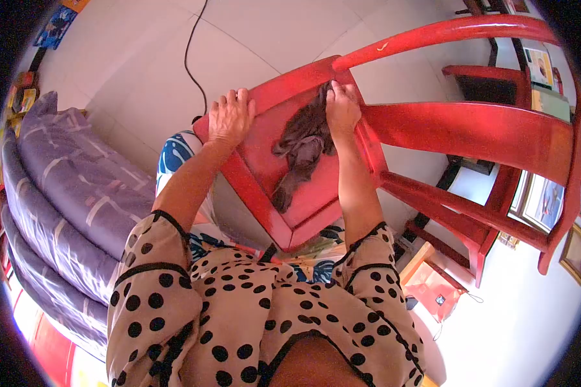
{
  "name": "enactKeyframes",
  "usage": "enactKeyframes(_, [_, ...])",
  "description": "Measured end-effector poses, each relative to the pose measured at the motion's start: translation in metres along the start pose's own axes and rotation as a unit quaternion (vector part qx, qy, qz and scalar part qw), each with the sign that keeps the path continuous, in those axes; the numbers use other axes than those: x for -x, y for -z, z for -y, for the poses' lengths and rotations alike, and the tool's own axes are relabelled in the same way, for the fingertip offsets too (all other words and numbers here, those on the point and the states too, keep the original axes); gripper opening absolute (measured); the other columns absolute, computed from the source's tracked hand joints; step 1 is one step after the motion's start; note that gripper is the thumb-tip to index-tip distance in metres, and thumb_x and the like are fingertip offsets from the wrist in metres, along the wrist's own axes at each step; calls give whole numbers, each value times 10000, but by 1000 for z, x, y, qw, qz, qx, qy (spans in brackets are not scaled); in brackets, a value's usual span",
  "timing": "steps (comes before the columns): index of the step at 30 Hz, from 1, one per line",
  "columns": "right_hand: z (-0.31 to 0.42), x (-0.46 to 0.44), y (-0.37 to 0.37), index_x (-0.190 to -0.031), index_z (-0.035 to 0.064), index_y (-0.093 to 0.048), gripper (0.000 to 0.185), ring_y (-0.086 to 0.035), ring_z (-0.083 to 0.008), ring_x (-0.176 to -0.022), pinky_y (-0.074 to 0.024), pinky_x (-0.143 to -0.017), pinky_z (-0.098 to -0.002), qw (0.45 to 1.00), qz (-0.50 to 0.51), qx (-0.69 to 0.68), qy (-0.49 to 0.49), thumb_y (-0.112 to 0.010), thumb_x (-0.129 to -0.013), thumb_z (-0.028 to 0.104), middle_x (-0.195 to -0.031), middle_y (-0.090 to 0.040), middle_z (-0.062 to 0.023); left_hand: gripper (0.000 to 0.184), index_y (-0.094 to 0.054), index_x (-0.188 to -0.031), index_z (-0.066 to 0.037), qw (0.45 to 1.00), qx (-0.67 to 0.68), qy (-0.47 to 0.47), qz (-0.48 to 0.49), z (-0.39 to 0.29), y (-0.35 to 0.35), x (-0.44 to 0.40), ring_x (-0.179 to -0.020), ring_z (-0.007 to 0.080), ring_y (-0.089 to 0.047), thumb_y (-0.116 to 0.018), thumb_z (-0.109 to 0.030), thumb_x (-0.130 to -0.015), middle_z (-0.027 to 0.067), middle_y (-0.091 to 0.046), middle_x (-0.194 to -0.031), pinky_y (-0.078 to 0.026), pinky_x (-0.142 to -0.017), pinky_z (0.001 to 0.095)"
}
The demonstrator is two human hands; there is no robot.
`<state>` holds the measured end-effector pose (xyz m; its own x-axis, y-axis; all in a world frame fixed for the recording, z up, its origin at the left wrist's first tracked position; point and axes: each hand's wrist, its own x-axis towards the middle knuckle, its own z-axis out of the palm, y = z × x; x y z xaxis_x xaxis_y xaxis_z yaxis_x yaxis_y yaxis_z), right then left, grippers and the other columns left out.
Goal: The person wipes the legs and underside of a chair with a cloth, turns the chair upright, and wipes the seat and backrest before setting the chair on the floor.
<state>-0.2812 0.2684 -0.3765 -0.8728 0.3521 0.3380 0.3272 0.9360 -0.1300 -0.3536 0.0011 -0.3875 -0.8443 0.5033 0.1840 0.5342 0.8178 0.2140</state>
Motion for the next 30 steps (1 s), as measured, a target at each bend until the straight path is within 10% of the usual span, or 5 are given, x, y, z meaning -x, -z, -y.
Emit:
enactKeyframes(7, [-6,-14,5,-960,107,-690,168,-698,-264,-690,-560,-611,-424,974,83,189,96,-556,-902,190,-830,-651,-86,275,-531,-1052,-105,1000,0,4,-12,-1,-3,-1,-804,299,-636,-557,-357,-944,107,-605,-912,-490,-708,462])
enactKeyframes(13, [9,-20,14,-1049,59,-662,242,-704,-358,-756,-554,-655,-509,981,181,43,-50,-512,-915,195,-969,-703,-175,286,-532,-1063,-103,1000,-15,0,-8,0,0,0,-801,294,-637,-566,-359,-940,108,-602,-921,-493,-710,455])
enactKeyframes(19, [27,-2,1,-1215,26,-641,373,-669,-411,-937,-539,-797,-515,984,43,-73,-157,-517,-910,202,-1026,-671,-250,285,-529,-1058,-99,1000,-6,8,8,0,-1,-2,-824,296,-637,-565,-357,-942,113,-606,-927,-497,-729,451])
enactKeyframes(23, [9,-10,-22,-1200,14,-645,358,-655,-404,-956,-524,-848,-488,983,35,-128,-130,-540,-898,174,-1053,-665,-233,351,-501,-1188,-78,994,27,42,96,-4,11,-3,-1010,358,-616,-485,-365,-987,161,-603,-1082,-485,-869,516])
enactKeyframes(30, [-23,0,-9,-1209,36,-652,347,-651,-397,-937,-523,-840,-481,979,92,-180,-21,-544,-902,157,-1059,-657,-217,288,-525,-1067,-93,1000,4,14,15,-3,-1,-1,-853,308,-640,-553,-357,-954,120,-606,-930,-494,-746,475])
